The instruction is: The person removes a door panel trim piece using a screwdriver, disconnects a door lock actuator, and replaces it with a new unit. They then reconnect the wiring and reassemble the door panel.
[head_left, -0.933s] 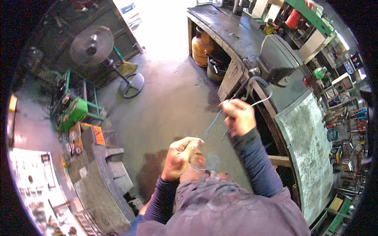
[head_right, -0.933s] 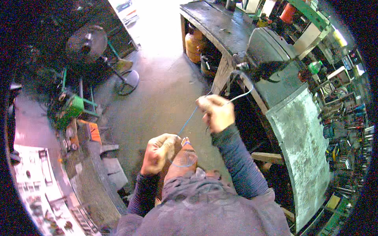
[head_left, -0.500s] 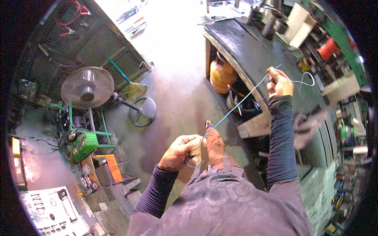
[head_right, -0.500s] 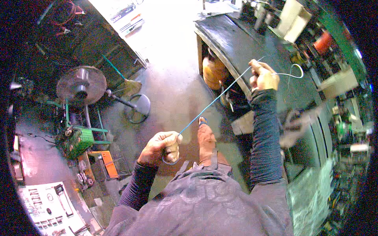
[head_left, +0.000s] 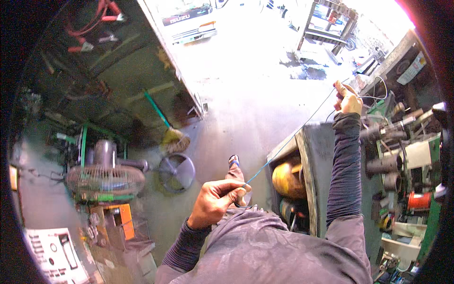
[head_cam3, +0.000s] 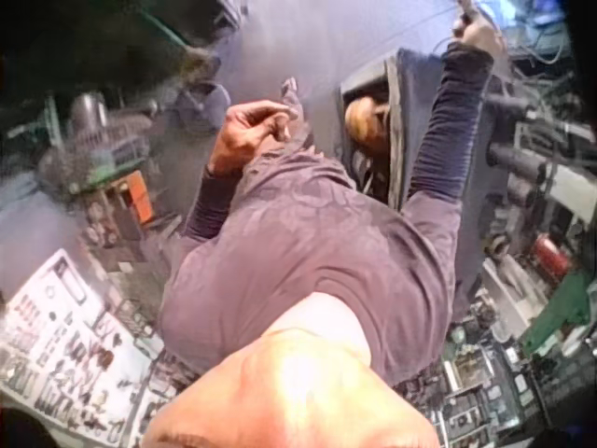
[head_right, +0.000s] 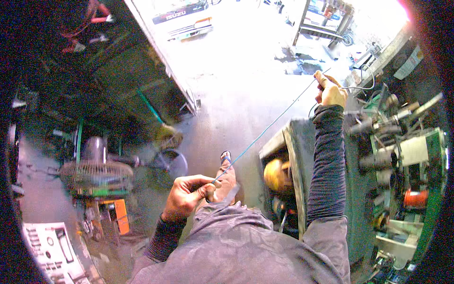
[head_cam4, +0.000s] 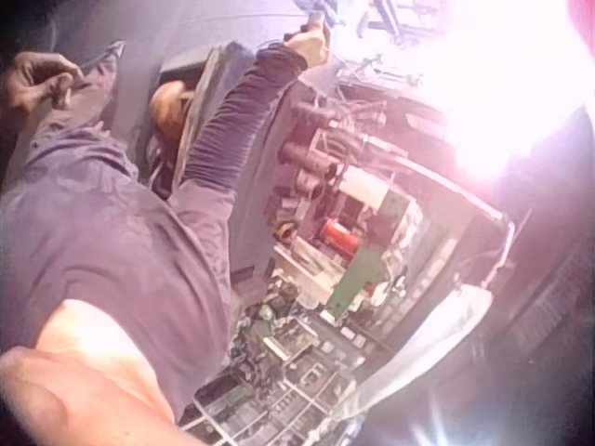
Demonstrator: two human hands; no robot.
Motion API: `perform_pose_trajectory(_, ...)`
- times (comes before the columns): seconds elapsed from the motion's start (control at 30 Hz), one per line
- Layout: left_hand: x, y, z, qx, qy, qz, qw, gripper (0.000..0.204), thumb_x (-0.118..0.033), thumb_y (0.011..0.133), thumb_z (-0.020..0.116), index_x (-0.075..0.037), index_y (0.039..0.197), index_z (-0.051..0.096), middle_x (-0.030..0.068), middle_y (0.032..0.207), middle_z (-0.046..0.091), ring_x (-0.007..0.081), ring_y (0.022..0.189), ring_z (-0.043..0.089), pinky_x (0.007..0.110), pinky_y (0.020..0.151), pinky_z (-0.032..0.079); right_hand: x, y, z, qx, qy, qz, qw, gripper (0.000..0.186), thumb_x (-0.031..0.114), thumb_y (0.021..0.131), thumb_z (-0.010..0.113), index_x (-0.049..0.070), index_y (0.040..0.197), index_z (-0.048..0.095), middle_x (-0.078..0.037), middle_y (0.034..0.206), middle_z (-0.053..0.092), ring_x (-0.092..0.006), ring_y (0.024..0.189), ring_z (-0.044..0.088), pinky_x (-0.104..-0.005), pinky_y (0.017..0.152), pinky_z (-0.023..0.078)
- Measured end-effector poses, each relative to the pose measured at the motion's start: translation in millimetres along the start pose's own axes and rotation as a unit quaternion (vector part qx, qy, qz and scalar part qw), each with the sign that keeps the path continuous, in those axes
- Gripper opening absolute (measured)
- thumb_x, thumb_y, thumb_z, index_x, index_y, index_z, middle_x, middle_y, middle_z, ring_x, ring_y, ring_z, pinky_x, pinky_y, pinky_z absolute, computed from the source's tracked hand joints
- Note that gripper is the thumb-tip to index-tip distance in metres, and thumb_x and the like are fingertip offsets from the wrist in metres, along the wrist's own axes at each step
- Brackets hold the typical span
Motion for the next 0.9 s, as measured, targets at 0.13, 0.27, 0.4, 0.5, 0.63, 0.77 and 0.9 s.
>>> perform_pose_trajectory(0.13, -29.4, 144.9, -50.2, 0.01, 0.001, -0.039, 0.999, 0.017, -0.006, 0.101, 0.068, 0.006, 0.112, 0.074, 0.0041, 0.089, 0.072, 0.0096, 0.08, 0.064, 0.025, 0.075, 0.054, -19.7, 129.0, 65.9, -0.027, 0.02, -0.011, 0.999, 0.017, 0.014, 0.084, 0.085, 0.001, 0.091, 0.077, 0.0, 0.066, 0.058, -0.0083, 0.043, 0.043, -0.0252, 0.038, 0.03)
perform_pose_trajectory(0.27, -76.7, 280.7, -83.6, 0.072, 0.007, -0.06, 0.996, 0.018, -0.009, 0.101, 0.068, 0.005, 0.111, 0.073, 0.0023, 0.089, 0.071, 0.0087, 0.081, 0.063, 0.024, 0.076, 0.053, -26.7, 243.2, 104.3, -0.068, 0.06, -0.013, 0.996, 0.014, 0.009, 0.088, 0.08, -0.002, 0.093, 0.073, -0.002, 0.067, 0.059, -0.0092, 0.04, 0.042, -0.0266, 0.036, 0.028)
perform_pose_trajectory(0.4, -110.0, 412.5, -129.1, 0.127, 0.019, -0.086, 0.988, 0.021, -0.014, 0.104, 0.066, 0.004, 0.112, 0.072, 0.0026, 0.096, 0.073, 0.0081, 0.086, 0.063, 0.025, 0.08, 0.053, -44.5, 352.4, 141.4, -0.095, 0.059, -0.018, 0.994, 0.014, 0.013, 0.092, 0.076, -0.001, 0.089, 0.072, -0.002, 0.066, 0.058, -0.0087, 0.039, 0.04, -0.027, 0.035, 0.025)
perform_pose_trajectory(0.5, -124.4, 507.9, -164.0, 0.138, -0.002, -0.087, 0.987, 0.025, -0.02, 0.107, 0.062, 0.004, 0.111, 0.067, 0.0033, 0.095, 0.071, 0.0105, 0.085, 0.064, 0.028, 0.082, 0.055, -74.3, 438.8, 198.8, -0.09, 0.044, -0.033, 0.994, 0.016, 0.014, 0.092, 0.075, 0.0, 0.085, 0.07, -0.001, 0.062, 0.054, -0.0086, 0.038, 0.038, -0.0264, 0.035, 0.025)
perform_pose_trajectory(0.63, -146.7, 622.9, -215.0, 0.089, -0.065, -0.118, 0.987, 0.022, -0.017, 0.109, 0.058, 0.005, 0.108, 0.063, 0.0045, 0.087, 0.066, 0.0128, 0.079, 0.066, 0.03, 0.074, 0.057, -118.1, 551.8, 315.9, -0.091, 0.057, 0.016, 0.994, 0.019, 0.012, 0.089, 0.078, 0.002, 0.077, 0.066, -0.001, 0.06, 0.051, -0.0091, 0.038, 0.037, -0.0268, 0.034, 0.026)
perform_pose_trajectory(0.77, -191.6, 705.9, -284.6, -0.072, 0.007, -0.066, 0.995, 0.019, -0.015, 0.105, 0.062, 0.004, 0.105, 0.065, 0.0042, 0.084, 0.065, 0.0119, 0.073, 0.063, 0.029, 0.07, 0.055, -132.1, 638.9, 461.8, 0.023, 0.034, 0.06, 0.997, 0.015, 0.008, 0.086, 0.078, 0.001, 0.077, 0.067, 0.0, 0.06, 0.049, -0.0102, 0.039, 0.038, -0.0277, 0.034, 0.027)
perform_pose_trajectory(0.9, -227.1, 773.5, -365.9, -0.209, -0.02, -0.01, 0.978, 0.017, -0.015, 0.103, 0.065, 0.002, 0.099, 0.067, 0.0038, 0.082, 0.065, 0.0101, 0.071, 0.061, 0.026, 0.067, 0.05, -147.8, 694.8, 599.6, 0.114, 0.011, 0.078, 0.99, 0.013, 0.006, 0.084, 0.078, 0.001, 0.076, 0.07, 0.0, 0.061, 0.05, -0.0098, 0.041, 0.041, -0.0275, 0.036, 0.03)
Point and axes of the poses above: each hand's wrist, its own y-axis towards the middle knuckle, its own z-axis out of the palm, x = y × z, the point moved 7 cm from there along y, towards the middle knuckle
